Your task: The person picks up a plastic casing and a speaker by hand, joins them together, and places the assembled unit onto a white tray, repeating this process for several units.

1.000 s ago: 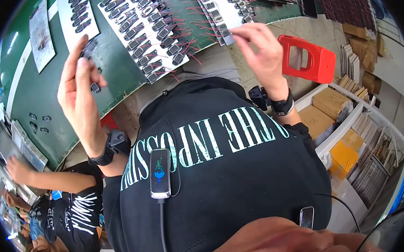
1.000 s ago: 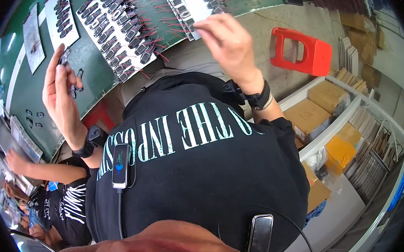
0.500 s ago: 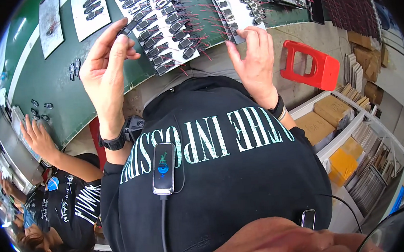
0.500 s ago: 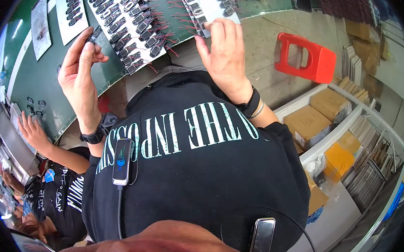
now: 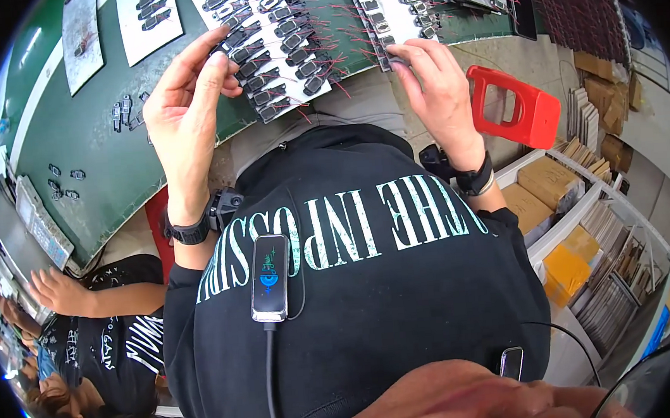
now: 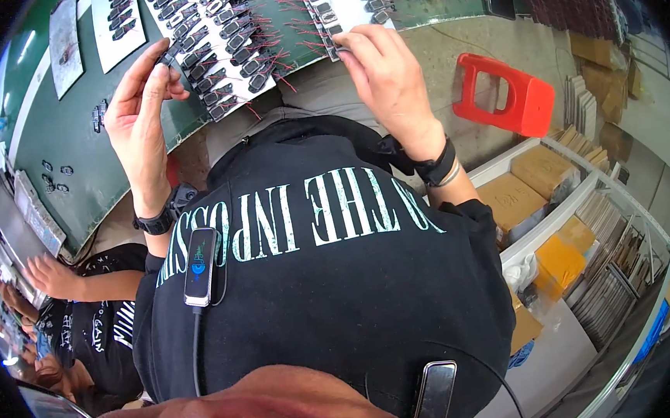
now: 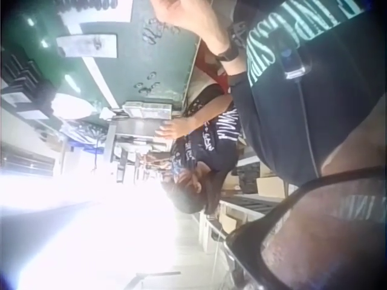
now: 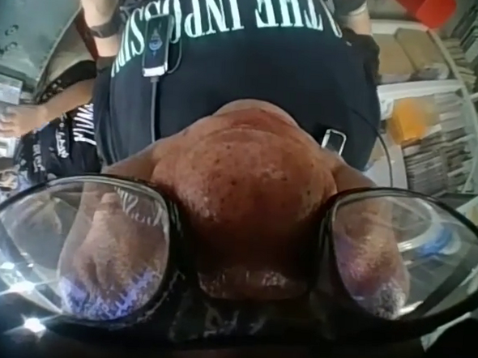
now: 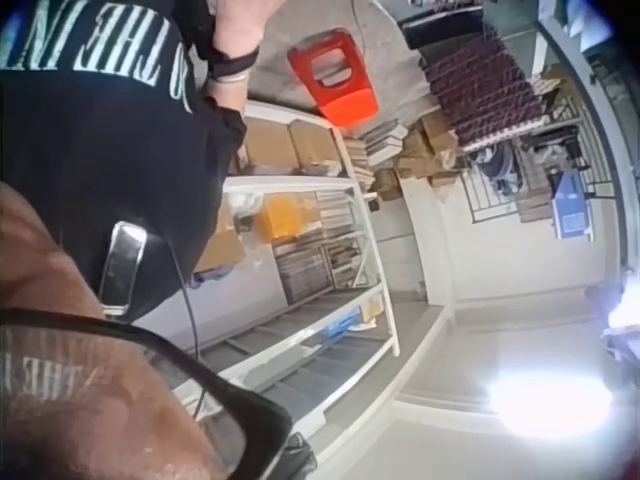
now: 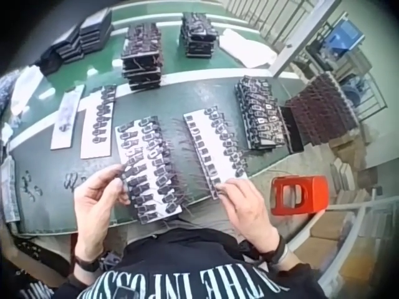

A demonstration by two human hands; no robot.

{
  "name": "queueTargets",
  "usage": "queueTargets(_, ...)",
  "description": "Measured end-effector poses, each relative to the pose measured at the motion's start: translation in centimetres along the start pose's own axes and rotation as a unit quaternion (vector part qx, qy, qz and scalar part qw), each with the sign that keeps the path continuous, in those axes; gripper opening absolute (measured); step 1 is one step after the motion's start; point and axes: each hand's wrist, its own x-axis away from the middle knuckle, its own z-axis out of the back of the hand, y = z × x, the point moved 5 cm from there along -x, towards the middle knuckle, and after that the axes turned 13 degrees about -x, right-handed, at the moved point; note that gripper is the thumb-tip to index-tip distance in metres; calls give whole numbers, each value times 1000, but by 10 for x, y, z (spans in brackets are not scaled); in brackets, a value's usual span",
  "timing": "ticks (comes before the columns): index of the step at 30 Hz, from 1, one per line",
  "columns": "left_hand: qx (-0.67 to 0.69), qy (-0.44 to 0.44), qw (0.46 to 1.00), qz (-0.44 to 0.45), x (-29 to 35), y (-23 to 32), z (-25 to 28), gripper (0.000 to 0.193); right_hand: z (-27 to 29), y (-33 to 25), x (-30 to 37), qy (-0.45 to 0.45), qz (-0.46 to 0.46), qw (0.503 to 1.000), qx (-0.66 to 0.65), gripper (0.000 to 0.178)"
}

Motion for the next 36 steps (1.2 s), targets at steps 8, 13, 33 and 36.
queueTargets(8,23,-7,1000,6,4,-2,1,32,6,0,-19,-103,55,992,-45,24)
queueTargets(13,42,-9,999,5,6,1,-3,32,11,4,-21,-137,32,986,-85,22)
queueTargets(33,40,-43,998,18,8,1,-11,35,12,-5,-18,-141,81,986,-29,22)
queueTargets(36,38,-43,998,25,7,1,-12,35,11,-5,-20,-156,90,983,-40,23)
